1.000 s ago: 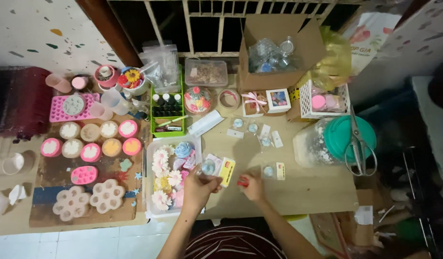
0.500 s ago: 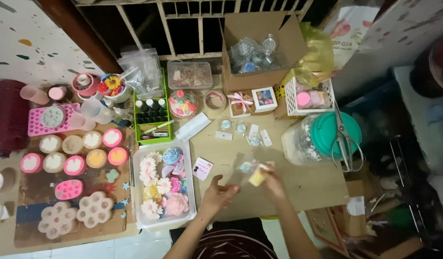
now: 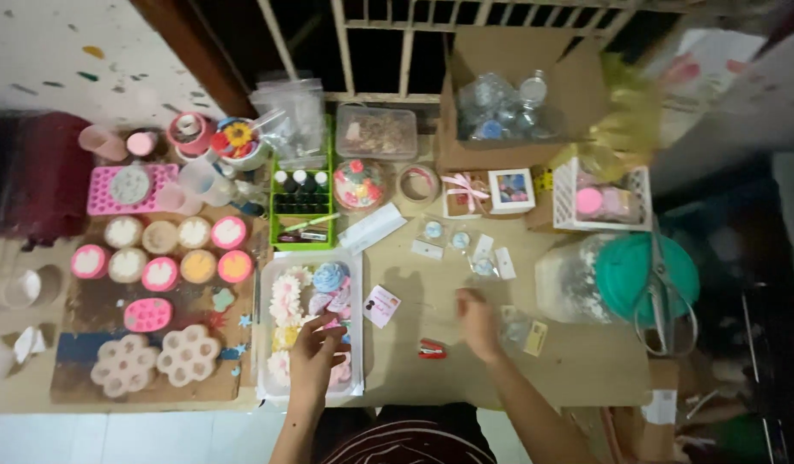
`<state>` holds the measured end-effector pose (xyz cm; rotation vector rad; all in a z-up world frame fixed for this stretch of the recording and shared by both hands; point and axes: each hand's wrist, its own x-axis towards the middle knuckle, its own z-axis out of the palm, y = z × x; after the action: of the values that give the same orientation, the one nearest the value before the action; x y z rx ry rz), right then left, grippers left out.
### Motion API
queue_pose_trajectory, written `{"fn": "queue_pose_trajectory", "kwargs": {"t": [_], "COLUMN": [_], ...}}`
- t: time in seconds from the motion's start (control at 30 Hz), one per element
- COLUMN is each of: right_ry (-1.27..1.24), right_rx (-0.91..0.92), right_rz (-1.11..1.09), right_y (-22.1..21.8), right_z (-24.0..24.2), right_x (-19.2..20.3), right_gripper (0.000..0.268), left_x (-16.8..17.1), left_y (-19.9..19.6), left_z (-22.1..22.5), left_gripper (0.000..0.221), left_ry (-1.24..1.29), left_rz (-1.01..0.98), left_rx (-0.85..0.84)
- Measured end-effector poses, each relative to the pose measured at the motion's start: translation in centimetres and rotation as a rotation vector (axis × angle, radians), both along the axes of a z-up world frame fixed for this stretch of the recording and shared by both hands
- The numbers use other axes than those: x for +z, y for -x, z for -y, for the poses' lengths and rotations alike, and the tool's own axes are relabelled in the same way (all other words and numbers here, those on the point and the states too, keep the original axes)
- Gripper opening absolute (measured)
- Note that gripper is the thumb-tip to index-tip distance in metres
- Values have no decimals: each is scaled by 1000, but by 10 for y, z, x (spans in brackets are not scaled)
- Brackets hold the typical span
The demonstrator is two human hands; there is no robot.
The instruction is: Packaging small decorative candles or wax melts into plastic bags and attaching labels.
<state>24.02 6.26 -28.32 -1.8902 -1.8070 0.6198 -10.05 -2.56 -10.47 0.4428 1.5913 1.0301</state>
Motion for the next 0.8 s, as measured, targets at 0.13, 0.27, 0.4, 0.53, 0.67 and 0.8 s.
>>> {"fn": "queue_pose_trajectory", "kwargs": {"t": [0.13, 0.27, 0.4, 0.53, 0.67, 0.8], "right_ry": [172, 3, -17, -233, 149, 317], "right_rx": [258, 291, 286, 282, 92, 264], "right_rz": [-158, 78, 247, 275, -513, -684], "right_y": [91, 140, 146, 140, 129, 89], "right_z": [-11, -11, -1, 3, 3, 11], "right_x": [12, 45, 40, -8, 52, 194], "right_gripper": [32, 54, 47, 28, 18, 25], "left_x": [-2, 1, -4, -4, 11, 45], "left_y": [9, 3, -5, -8, -14, -27], "left_z": [10, 19, 29, 34, 25, 6], "left_gripper": [35, 36, 33, 32, 32, 41], "left_ry": [-8, -29, -33, -8, -14, -33], "left_rz": [-15, -15, -16, -35, -60, -138], "left_rx": [87, 101, 114, 101, 36, -84]}}
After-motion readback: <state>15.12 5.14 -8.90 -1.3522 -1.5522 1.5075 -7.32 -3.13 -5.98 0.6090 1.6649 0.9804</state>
